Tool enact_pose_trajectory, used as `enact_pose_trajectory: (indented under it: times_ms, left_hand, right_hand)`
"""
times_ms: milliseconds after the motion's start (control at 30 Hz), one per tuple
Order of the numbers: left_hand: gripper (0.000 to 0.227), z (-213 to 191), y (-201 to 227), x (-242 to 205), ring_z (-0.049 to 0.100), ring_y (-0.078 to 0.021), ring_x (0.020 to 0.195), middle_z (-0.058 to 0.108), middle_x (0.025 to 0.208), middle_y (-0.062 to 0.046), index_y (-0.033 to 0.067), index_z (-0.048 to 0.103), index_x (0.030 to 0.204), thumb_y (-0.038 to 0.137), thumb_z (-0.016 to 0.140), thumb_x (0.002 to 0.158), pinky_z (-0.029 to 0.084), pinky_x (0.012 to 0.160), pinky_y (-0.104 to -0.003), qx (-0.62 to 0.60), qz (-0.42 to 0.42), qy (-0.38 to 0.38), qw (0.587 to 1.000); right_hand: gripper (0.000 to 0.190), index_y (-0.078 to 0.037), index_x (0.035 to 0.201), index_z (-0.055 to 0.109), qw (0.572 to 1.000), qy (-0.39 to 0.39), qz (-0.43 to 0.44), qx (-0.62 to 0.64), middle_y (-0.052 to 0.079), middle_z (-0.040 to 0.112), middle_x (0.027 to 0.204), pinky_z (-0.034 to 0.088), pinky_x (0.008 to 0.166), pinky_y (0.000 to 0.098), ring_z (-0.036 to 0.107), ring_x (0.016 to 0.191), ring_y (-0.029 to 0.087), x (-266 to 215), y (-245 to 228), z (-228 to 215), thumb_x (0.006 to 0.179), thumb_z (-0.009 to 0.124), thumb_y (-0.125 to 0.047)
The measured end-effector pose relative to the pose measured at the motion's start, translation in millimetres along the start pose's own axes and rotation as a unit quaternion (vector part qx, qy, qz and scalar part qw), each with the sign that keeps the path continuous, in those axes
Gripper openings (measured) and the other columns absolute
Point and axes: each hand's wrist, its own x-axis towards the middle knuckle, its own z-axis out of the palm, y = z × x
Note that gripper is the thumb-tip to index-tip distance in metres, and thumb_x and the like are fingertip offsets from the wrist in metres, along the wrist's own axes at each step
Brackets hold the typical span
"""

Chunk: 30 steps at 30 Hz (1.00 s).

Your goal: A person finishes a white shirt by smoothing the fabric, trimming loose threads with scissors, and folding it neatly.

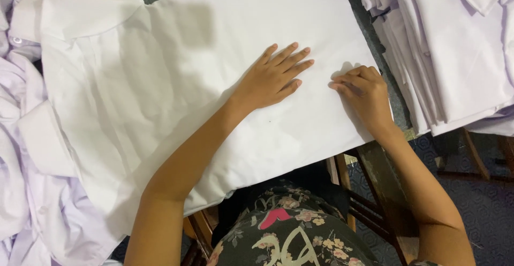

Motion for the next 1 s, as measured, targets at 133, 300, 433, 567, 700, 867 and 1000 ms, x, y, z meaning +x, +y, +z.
enact_pose_trajectory:
  times_ms: [133, 300, 433, 567, 700, 867, 1000]
  left_hand:
    - [0.051, 1.3, -0.7, -1.6, 0.024, -0.0233, 0.157, 0.027, 0.17, 0.001, 0.0268, 0.038, 0.161, 0.042, 0.033, 0.112, 0.018, 0.126, -0.055, -0.007, 0.002, 0.013, 1.0]
    - [0.052, -1.3, 0.9, -1.0, 0.024, -0.0241, 0.156, 0.028, 0.17, 0.001, 0.0261, 0.037, 0.161, 0.041, 0.034, 0.112, 0.018, 0.125, -0.055, -0.013, 0.003, 0.001, 1.0]
    - [0.051, 1.6, -0.1, -1.1, 0.024, -0.024, 0.157, 0.027, 0.17, 0.001, 0.0261, 0.037, 0.161, 0.041, 0.034, 0.112, 0.018, 0.126, -0.055, -0.012, 0.003, 0.0, 1.0]
    - [0.051, 1.4, -0.2, -1.1, 0.023, -0.0234, 0.157, 0.027, 0.17, 0.001, 0.0265, 0.038, 0.161, 0.041, 0.033, 0.112, 0.017, 0.126, -0.055, -0.018, 0.0, 0.004, 1.0]
    - [0.051, 3.0, -0.1, -0.3, 0.023, -0.0222, 0.157, 0.027, 0.17, 0.003, 0.0286, 0.037, 0.161, 0.042, 0.032, 0.112, 0.017, 0.126, -0.054, -0.012, -0.004, -0.003, 1.0]
    - [0.051, 0.9, 0.2, -0.8, 0.023, -0.0222, 0.157, 0.028, 0.17, 0.003, 0.0294, 0.036, 0.161, 0.042, 0.033, 0.112, 0.017, 0.126, -0.054, -0.016, -0.003, 0.002, 1.0]
    - [0.051, 0.6, 0.1, -1.3, 0.023, -0.0222, 0.157, 0.028, 0.169, 0.003, 0.0295, 0.037, 0.161, 0.043, 0.033, 0.112, 0.018, 0.126, -0.054, -0.02, -0.002, -0.002, 1.0]
  right_hand:
    - [0.014, -0.012, 0.099, 0.082, 0.999, -0.003, -0.004, -0.035, 0.002, 0.067, 0.093, 0.044, 0.077, 0.0308, 0.061, 0.089, 0.02, -0.1, 4.2, 11.3, 0.096, 0.085, -0.026]
    - [0.017, -0.004, 0.097, 0.075, 0.993, -0.004, -0.03, -0.111, 0.006, 0.065, 0.095, 0.04, 0.077, 0.0332, 0.059, 0.092, 0.023, -3.8, -5.7, 8.4, 0.102, 0.079, -0.019]
    - [0.02, -0.005, 0.097, 0.068, 0.999, -0.045, -0.009, 0.005, 0.005, 0.064, 0.094, 0.039, 0.08, 0.0361, 0.058, 0.094, 0.026, -9.3, 12.3, 6.2, 0.107, 0.069, -0.022]
    - [0.015, -0.006, 0.091, 0.071, 0.946, -0.181, 0.009, 0.27, 0.008, 0.067, 0.086, 0.04, 0.084, 0.0407, 0.061, 0.089, 0.027, -14.3, -23.4, -29.1, 0.1, 0.065, -0.016]
    - [0.058, -0.014, 0.057, 0.068, 0.899, -0.253, -0.028, 0.357, -0.001, 0.062, 0.06, 0.04, 0.078, 0.0367, 0.06, 0.07, 0.018, -20.0, -37.9, -27.3, 0.106, 0.05, -0.039]
    - [0.067, 0.012, 0.118, 0.066, 0.919, -0.252, -0.008, 0.303, 0.023, 0.055, 0.109, 0.039, 0.098, 0.0547, 0.052, 0.113, 0.039, -24.2, -36.1, -18.1, 0.113, 0.026, -0.041]
    - [0.069, 0.012, 0.094, 0.07, 0.933, -0.244, -0.023, 0.262, 0.02, 0.052, 0.109, 0.038, 0.099, 0.0507, 0.048, 0.113, 0.037, -30.8, -43.0, -11.0, 0.112, 0.029, -0.041]
